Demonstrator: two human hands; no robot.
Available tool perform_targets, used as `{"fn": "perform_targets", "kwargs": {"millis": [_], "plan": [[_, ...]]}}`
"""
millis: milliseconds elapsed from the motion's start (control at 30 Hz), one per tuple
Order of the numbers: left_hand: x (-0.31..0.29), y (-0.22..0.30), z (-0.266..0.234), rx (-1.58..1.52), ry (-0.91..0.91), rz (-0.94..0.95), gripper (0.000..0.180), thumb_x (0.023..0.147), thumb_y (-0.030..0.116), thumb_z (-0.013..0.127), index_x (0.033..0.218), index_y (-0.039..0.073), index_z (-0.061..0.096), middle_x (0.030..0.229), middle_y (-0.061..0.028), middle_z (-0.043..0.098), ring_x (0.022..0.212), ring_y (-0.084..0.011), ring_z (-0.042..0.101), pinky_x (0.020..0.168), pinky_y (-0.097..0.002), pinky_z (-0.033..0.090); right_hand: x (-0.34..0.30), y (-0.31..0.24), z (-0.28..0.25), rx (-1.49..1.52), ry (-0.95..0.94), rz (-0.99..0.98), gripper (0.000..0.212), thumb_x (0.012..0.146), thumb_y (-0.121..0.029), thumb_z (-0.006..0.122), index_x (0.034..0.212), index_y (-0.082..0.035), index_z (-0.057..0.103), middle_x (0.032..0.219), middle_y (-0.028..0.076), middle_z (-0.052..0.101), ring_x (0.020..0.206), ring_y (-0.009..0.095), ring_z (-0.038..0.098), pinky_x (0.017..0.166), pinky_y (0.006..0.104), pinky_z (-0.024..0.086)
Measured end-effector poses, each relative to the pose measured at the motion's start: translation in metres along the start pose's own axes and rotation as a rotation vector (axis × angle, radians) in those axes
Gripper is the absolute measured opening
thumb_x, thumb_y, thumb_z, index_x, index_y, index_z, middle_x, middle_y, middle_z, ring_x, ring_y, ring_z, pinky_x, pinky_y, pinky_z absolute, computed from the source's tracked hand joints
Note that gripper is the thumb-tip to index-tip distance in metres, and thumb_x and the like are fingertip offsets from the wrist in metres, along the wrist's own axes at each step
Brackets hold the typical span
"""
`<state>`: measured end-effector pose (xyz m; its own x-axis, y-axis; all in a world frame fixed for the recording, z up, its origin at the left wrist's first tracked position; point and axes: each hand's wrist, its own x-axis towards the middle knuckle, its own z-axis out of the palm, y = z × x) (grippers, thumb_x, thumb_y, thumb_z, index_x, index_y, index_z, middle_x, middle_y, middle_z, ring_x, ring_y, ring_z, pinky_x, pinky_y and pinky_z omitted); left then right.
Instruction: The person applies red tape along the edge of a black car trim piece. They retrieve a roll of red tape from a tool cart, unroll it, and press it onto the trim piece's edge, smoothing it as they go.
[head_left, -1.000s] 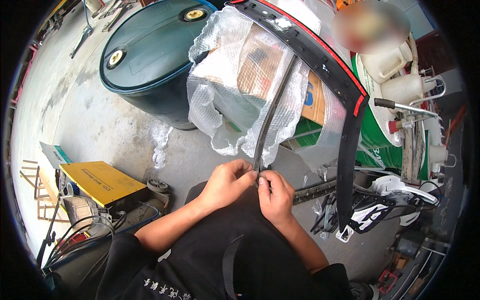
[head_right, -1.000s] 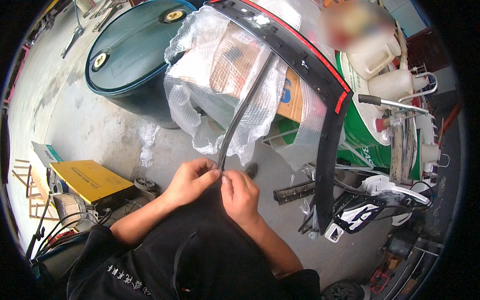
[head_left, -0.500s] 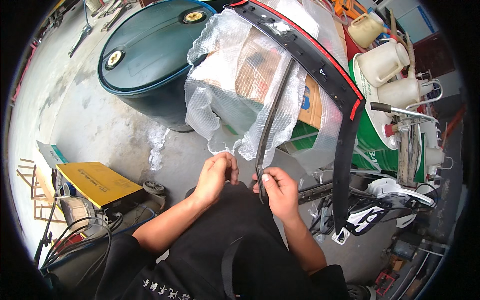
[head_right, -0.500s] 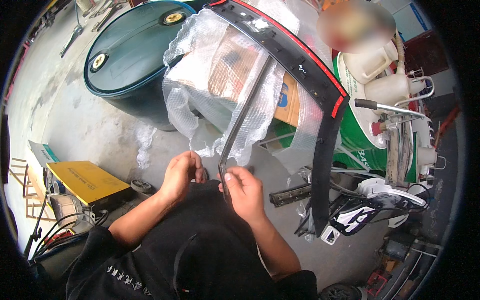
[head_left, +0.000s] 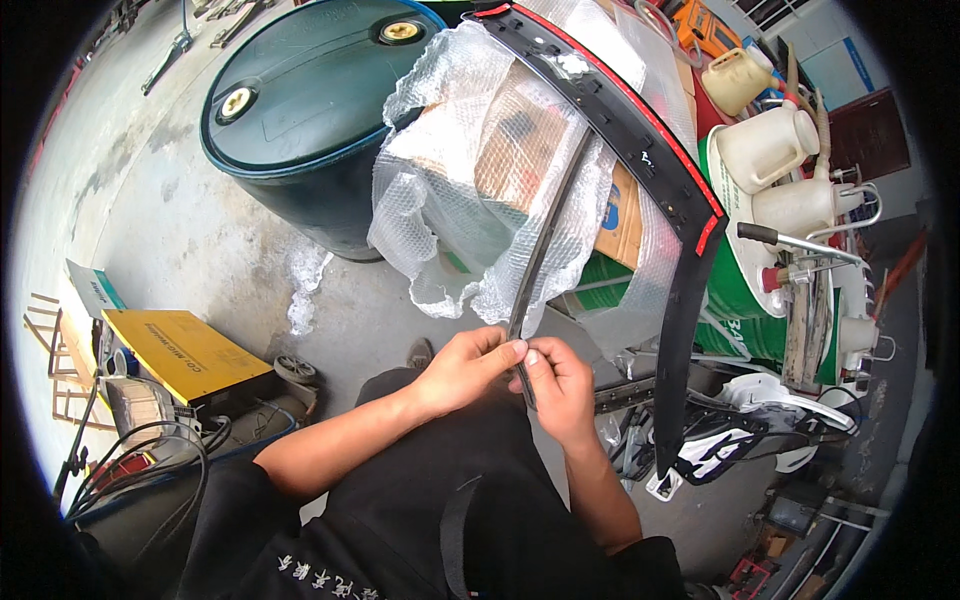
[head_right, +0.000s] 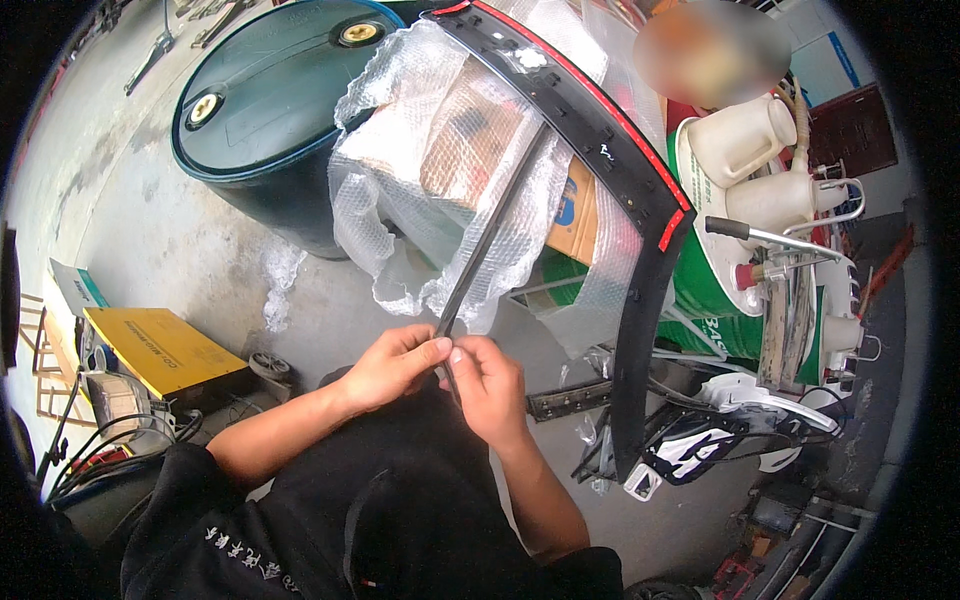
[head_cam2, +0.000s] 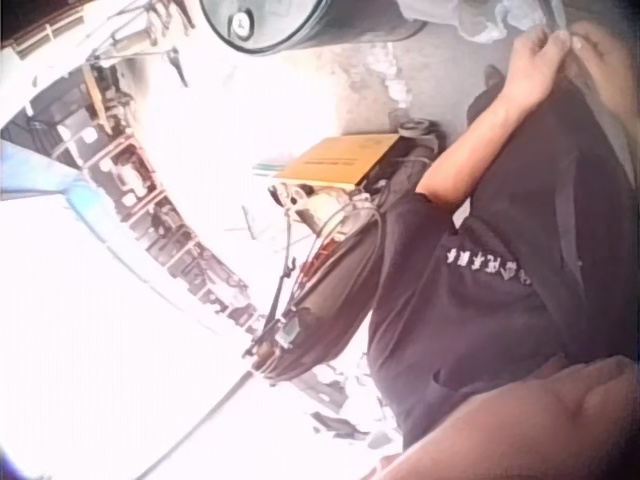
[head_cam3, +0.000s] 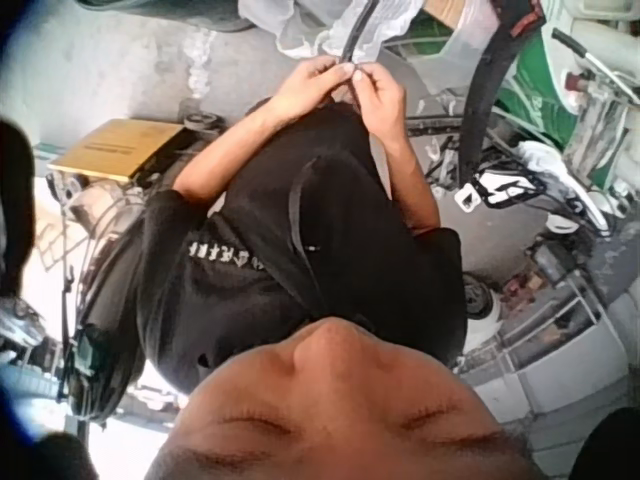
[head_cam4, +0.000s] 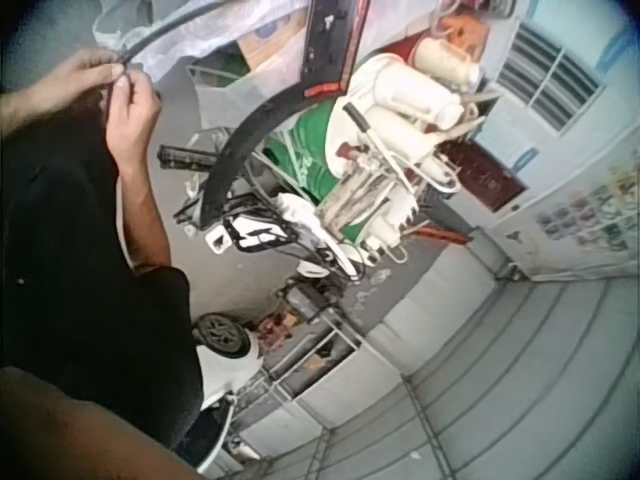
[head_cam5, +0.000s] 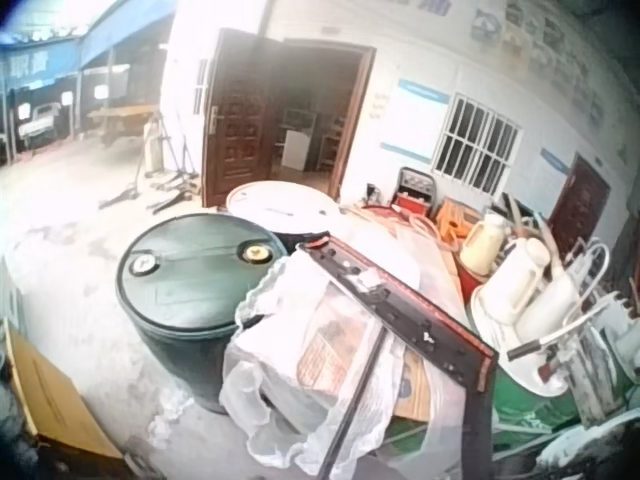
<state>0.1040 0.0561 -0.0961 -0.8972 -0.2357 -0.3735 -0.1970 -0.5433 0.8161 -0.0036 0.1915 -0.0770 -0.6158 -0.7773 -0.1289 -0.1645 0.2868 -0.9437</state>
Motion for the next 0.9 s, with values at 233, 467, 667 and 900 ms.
{"fn": "perform_targets", "kwargs": {"millis": [233,467,667,900], "plan": [[0.010,-0.011,0.004,-0.017,-0.006,0.071,0.032,0.100,0.031,0.061,0.083,0.005,0.053,0.066,0.0018,0.054,0.056,-0.0060,0.050,0.051,-0.0232,0.040,-0.006,-0.005,-0.020,-0.224,-0.044,-0.145,0.010,0.093,-0.006,0.065,0.090,0.003,0.062,0.071,0.005,0.061,0.060,0.009,0.054,0.055,0.0263,0.044],[0.009,-0.005,0.016,-0.053,0.005,0.113,0.029,0.099,0.026,0.063,0.083,0.005,0.051,0.066,0.0008,0.055,0.059,-0.0068,0.056,0.053,-0.0232,0.044,-0.007,-0.021,-0.023,-0.310,0.027,-0.208,0.006,0.081,0.001,0.064,0.085,0.002,0.060,0.065,0.008,0.048,0.057,0.016,0.050,0.053,0.0303,0.039],[0.004,-0.007,0.017,0.089,-0.072,0.011,0.029,0.097,0.025,0.063,0.083,0.003,0.050,0.072,-0.0009,0.059,0.064,-0.0076,0.060,0.056,-0.0247,0.048,-0.009,-0.014,-0.014,-0.315,0.144,-0.213,0.003,0.077,0.004,0.061,0.078,0.003,0.059,0.066,0.009,0.051,0.053,0.014,0.049,0.049,0.0294,0.037],[0.002,-0.002,0.014,-0.044,-0.088,0.068,0.020,0.101,0.017,0.057,0.106,-0.002,0.060,0.082,-0.0023,0.063,0.068,-0.0084,0.062,0.064,-0.0243,0.053,-0.010,-0.012,-0.013,-0.141,0.105,-0.180,0.005,0.080,0.008,0.057,0.080,0.004,0.060,0.069,0.004,0.054,0.055,0.007,0.051,0.049,0.0246,0.038]]}}
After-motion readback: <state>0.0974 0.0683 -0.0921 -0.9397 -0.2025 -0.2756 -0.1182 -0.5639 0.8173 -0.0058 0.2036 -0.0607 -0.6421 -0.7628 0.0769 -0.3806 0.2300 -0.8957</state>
